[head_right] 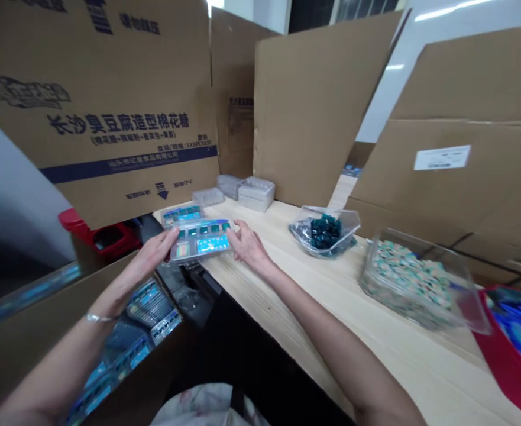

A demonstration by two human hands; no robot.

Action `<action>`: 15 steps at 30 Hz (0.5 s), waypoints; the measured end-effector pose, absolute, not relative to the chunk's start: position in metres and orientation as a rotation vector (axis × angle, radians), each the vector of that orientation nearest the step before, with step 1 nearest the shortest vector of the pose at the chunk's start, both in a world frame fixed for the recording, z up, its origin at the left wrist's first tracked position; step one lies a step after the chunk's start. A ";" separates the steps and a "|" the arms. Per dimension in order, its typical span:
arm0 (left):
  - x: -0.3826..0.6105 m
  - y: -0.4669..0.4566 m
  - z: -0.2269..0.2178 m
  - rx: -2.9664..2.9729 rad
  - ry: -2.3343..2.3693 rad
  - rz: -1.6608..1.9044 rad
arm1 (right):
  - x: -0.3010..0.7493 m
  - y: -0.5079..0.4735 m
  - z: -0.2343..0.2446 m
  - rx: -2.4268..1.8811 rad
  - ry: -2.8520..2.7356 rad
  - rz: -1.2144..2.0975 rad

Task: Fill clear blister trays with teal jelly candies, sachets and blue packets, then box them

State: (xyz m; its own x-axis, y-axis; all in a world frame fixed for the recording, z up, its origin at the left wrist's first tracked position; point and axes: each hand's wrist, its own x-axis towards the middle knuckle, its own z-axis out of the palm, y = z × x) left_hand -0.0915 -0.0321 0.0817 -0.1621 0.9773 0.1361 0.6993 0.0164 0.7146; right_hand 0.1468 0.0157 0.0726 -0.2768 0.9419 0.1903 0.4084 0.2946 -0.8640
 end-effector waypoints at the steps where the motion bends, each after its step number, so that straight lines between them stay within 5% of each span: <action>1: -0.101 -0.023 0.083 1.691 1.963 0.899 | 0.134 0.032 0.073 -1.245 -1.901 0.856; 9: -0.135 0.024 0.053 1.539 2.119 0.922 | 0.078 0.098 0.058 -1.467 -2.372 0.298; 15: -0.141 0.023 0.029 1.301 2.069 0.959 | 0.073 0.106 0.046 -1.580 -2.382 0.410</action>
